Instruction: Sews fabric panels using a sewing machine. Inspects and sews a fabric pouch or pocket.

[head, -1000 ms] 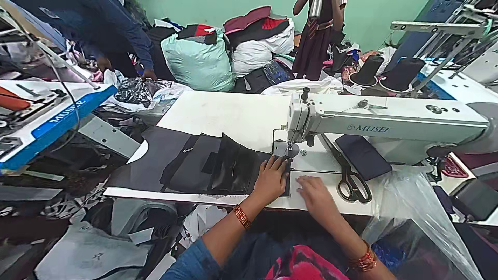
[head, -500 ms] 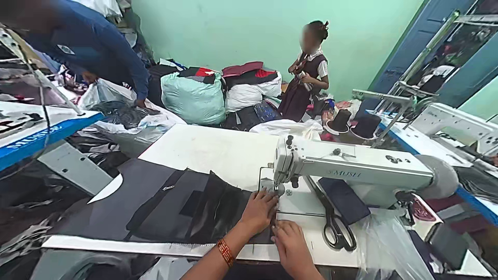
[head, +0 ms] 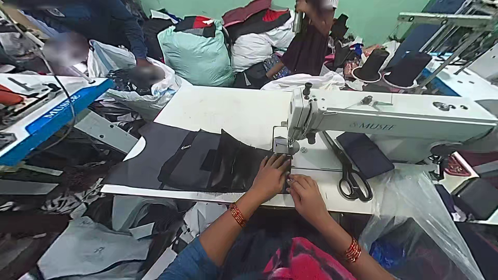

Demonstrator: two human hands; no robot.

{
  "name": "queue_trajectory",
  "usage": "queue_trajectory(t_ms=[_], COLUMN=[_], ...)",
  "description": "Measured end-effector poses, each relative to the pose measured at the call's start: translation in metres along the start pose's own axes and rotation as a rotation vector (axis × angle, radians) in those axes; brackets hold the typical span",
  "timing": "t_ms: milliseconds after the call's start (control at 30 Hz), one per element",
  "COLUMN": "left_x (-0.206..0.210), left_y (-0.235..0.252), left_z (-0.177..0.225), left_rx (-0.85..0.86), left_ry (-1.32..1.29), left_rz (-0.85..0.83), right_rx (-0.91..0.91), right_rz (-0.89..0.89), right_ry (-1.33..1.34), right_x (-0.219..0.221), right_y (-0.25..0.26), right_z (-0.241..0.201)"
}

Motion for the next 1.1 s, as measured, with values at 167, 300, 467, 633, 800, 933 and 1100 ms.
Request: queue_trajectory(t_ms=[167, 300, 467, 633, 800, 933, 1100], left_x=[-0.003, -0.004, -0.005, -0.007, -0.005, -0.004, -0.006], left_y=[0.014, 0.028, 0.036, 0.040, 0.045, 0.047, 0.049], left_z=[-0.003, -0.004, -0.005, -0.005, -0.009, -0.011, -0.010], left_rx=[-0.026, -0.046, -0.042, -0.038, -0.026, -0.025, -0.041], left_ry=[0.029, 0.031, 0.050, 0.056, 0.038, 0.031, 0.031], left_rz=[0.019, 0.015, 0.007, -0.005, 0.038, 0.065, 0.021], right_rx=[0.067, 0.127, 0.145, 0.153, 0.175, 0.188, 0.205], right_rz=[-0.003, -0.020, -0.016, 0.000, 0.002, -0.014, -0.025], right_ry=[0.011, 0.020, 0.019, 0.015, 0.032, 0.023, 0.029], right_x=[-0.003, -0.007, -0.007, -0.007, -0.006, -0.007, -0.007], right_y=[0.009, 0.022, 0.027, 0.029, 0.033, 0.036, 0.036], right_z=[-0.001, 0.002, 0.006, 0.006, 0.007, 0.007, 0.006])
Point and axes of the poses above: each hand's wrist, its own y-axis towards the middle knuckle, its own x-axis out of the palm, z = x × y, the point moved 1 cm from there along y, towards the middle knuckle, and after that the axes turned 13 degrees about y, right-handed, at the moved point
